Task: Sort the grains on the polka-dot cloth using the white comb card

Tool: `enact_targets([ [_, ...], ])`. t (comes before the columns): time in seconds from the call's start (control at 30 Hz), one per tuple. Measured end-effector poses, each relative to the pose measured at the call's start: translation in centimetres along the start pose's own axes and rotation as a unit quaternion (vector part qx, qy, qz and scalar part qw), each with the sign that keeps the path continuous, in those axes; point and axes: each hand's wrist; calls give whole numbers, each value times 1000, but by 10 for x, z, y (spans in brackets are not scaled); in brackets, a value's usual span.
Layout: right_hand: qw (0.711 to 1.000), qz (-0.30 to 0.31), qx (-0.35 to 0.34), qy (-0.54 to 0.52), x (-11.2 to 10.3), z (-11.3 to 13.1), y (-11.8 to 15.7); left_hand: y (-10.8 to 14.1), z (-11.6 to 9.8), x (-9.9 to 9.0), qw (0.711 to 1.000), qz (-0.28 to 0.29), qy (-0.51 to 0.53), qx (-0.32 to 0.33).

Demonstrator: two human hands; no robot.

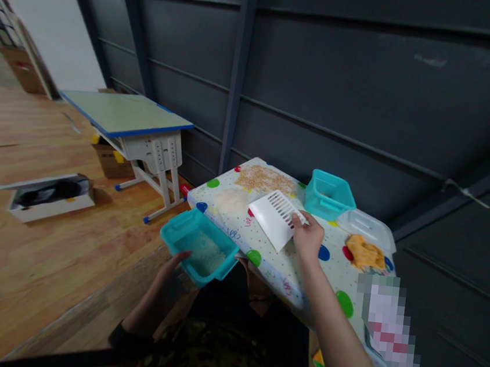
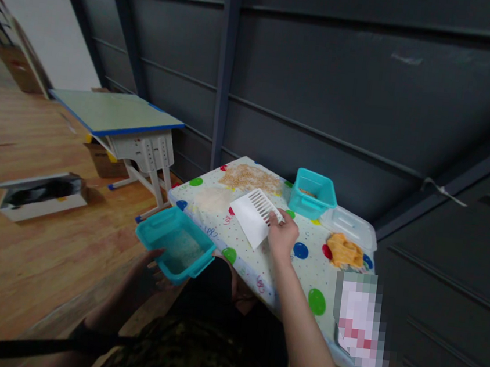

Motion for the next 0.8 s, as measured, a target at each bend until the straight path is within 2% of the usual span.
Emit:
enact_targets([
  [0.2, 998, 48, 9, -49, 17, 4, 17, -10, 1, -9, 1000, 3, 2, -14],
  [0.37, 998, 35, 12, -49, 12, 7, 18, -3, 1, -4, 1000, 10, -3, -5],
  [0.57, 996, 63, 6, -59, 10, 9, 31, -5, 3, -9, 999, 31, -14, -7],
  [0.8, 999, 32, 13, -33, -7, 2, 48, -6, 6, -10, 999, 24, 7, -39],
])
Point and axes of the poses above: each hand's wrist, its own y-axis away from the middle knuckle, its own x-axis out of the palm, z = x × y, and after that the axes turned 1 degree about z, right-handed
